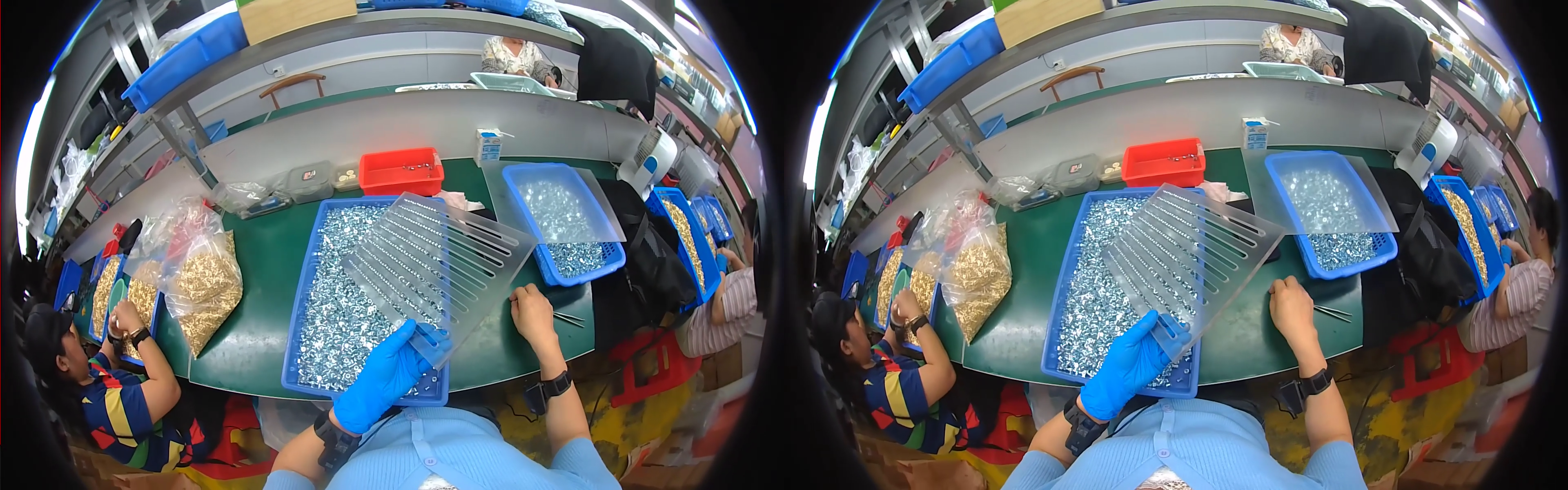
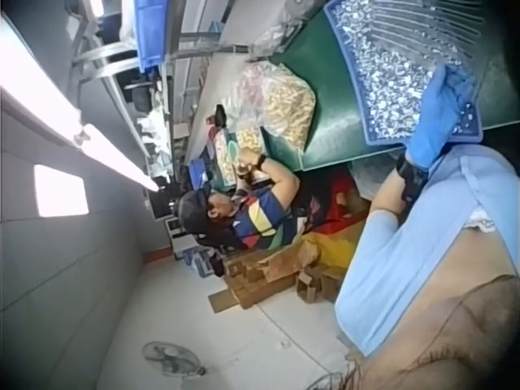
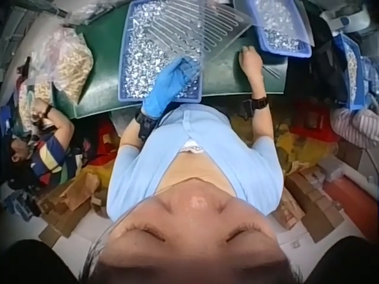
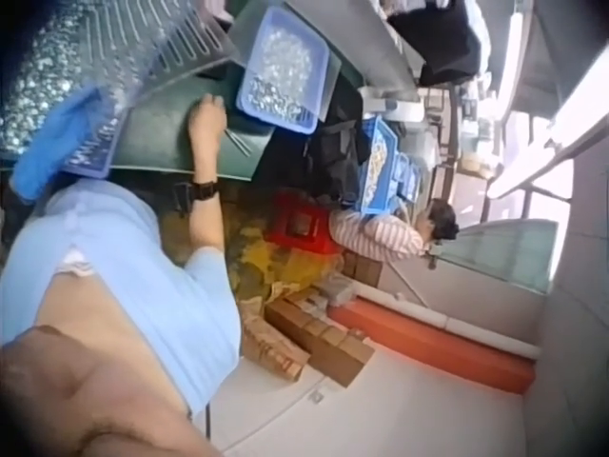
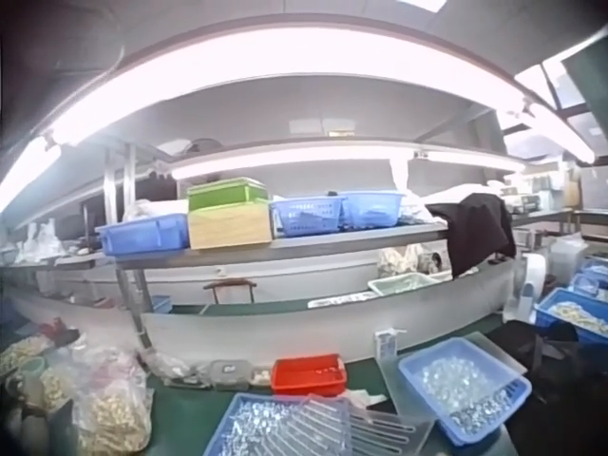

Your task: Manually placing small electronic or hardware components into a plastic grid tray.

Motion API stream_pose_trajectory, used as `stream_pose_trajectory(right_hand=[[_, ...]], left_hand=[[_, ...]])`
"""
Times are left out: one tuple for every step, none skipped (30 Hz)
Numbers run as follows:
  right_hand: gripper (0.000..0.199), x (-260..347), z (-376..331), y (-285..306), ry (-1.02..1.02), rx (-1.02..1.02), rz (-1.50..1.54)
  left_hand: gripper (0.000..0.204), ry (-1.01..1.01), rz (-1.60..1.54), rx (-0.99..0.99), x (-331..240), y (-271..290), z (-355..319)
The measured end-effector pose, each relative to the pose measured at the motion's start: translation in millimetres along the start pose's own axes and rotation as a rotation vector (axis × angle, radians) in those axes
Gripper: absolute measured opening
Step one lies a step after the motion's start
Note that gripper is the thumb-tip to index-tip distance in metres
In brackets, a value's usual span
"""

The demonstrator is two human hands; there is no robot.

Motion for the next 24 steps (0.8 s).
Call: stream_pose_trajectory(right_hand=[[0.018, 4.7, 1.3, 1.6, 0.009, -0.002, -0.002], [0.017, 12.7, 1.5, 1.8, -0.028, 0.03, 0.193], [0.016, 24.3, 2.4, 3.9, -0.061, 0.065, 0.389], [0.016, 36.9, 3.2, 6.8, -0.096, 0.102, 0.585], [0.016, 53.5, 2.8, 13.7, -0.092, 0.107, 0.585], [0.017, 76.4, 3.0, 23.8, -0.059, 0.132, 0.709], [0.018, 93.3, 2.5, 28.4, -0.029, 0.156, 0.833], [0.018, 97.2, 3.4, 26.4, -0.038, 0.145, 0.824], [0.019, 101.0, 4.8, 25.1, 0.052, 0.065, 0.8], [0.019, 100.7, 4.7, 23.9, 0.139, -0.014, 0.77], [0.02, 97.0, 3.3, 27.1, 0.224, -0.091, 0.734], [0.02, 85.7, 1.8, 30.4, 0.207, -0.1, 0.716], [0.021, 74.7, -0.3, 32.2, 0.185, -0.152, 0.604], [0.022, 61.6, -2.8, 34.8, 0.165, -0.201, 0.492], [0.023, 49.2, -4.2, 39.8, 0.152, -0.249, 0.383], [0.024, 29.0, -8.6, 43.0, 0.098, -0.26, 0.293], [0.025, 7.8, -16.2, 46.5, 0.048, -0.269, 0.206], [0.024, -8.7, -24.4, 54.2, -0.011, -0.256, 0.132], [0.023, -21.6, -31.6, 57.3, -0.065, -0.241, 0.067], [0.023, -32.0, -38.9, 57.5, -0.055, -0.236, 0.069], [0.021, -42.6, -45.2, 56.5, -0.058, -0.241, -0.017], [0.019, -52.8, -50.1, 56.4, -0.067, -0.248, -0.109], [0.019, -56.2, -50.1, 54.1, -0.057, -0.243, -0.106], [0.017, -58.9, -48.8, 51.2, -0.068, -0.219, -0.078]], left_hand=[[0.028, -0.005, -0.006, 0.004, -0.7, -0.1, 0.2], [0.028, -0.011, 0.015, 0.001, -0.9, 0.3, 0.9], [0.028, -0.021, 0.033, -0.004, -0.6, 0.7, 1.2], [0.028, -0.03, 0.052, -0.01, 0.1, 0.8, 1.5], [0.028, -0.033, 0.047, -0.013, 0.6, 1.0, 0.4], [0.028, -0.033, 0.074, -0.03, 1.1, -0.3, -0.1], [0.028, -0.031, 0.102, -0.047, 1.8, -1.7, -0.2], [0.028, -0.023, 0.136, -0.055, 4.2, -5.4, 1.8], [0.028, -0.006, 0.143, -0.046, 5.0, -5.9, 2.1], [0.028, -0.008, 0.115, -0.035, 3.2, -3.0, 0.6], [0.029, -0.007, 0.087, -0.024, 1.5, -0.1, -0.3], [0.029, -0.004, 0.059, -0.013, 2.7, -0.5, 2.0], [0.029, 0.006, 0.061, -0.016, 3.6, 0.6, 2.2], [0.029, 0.018, 0.058, -0.003, 4.2, 0.9, 1.9], [0.029, 0.024, 0.053, 0.011, 3.7, -0.2, 0.0], [0.03, 0.023, 0.045, 0.025, 2.1, -0.4, -0.5], [0.03, 0.015, 0.038, 0.021, 1.4, 0.6, -0.2], [0.03, 0.025, 0.045, 0.002, 5.1, 0.9, 3.1], [0.03, 0.025, 0.052, -0.022, 7.3, 2.8, 5.9], [0.031, 0.03, 0.058, -0.043, 8.4, 3.9, 6.7], [0.031, 0.021, 0.048, -0.045, 6.7, 4.1, 5.8], [0.031, 0.028, 0.051, -0.019, 7.4, 2.0, 5.8], [0.031, 0.029, 0.052, 0.004, 6.2, 1.1, 4.5], [0.031, 0.03, 0.053, 0.028, 5.2, 0.2, 3.1]])
Point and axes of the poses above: each hand's wrist, its own z-axis towards the middle knuckle, its own y-axis out of the back of the hand, x = y × z, the point moved 5 cm from there along z, towards the middle knuckle, and after that the axes turned 14 degrees about -x, right-handed, at the moved point
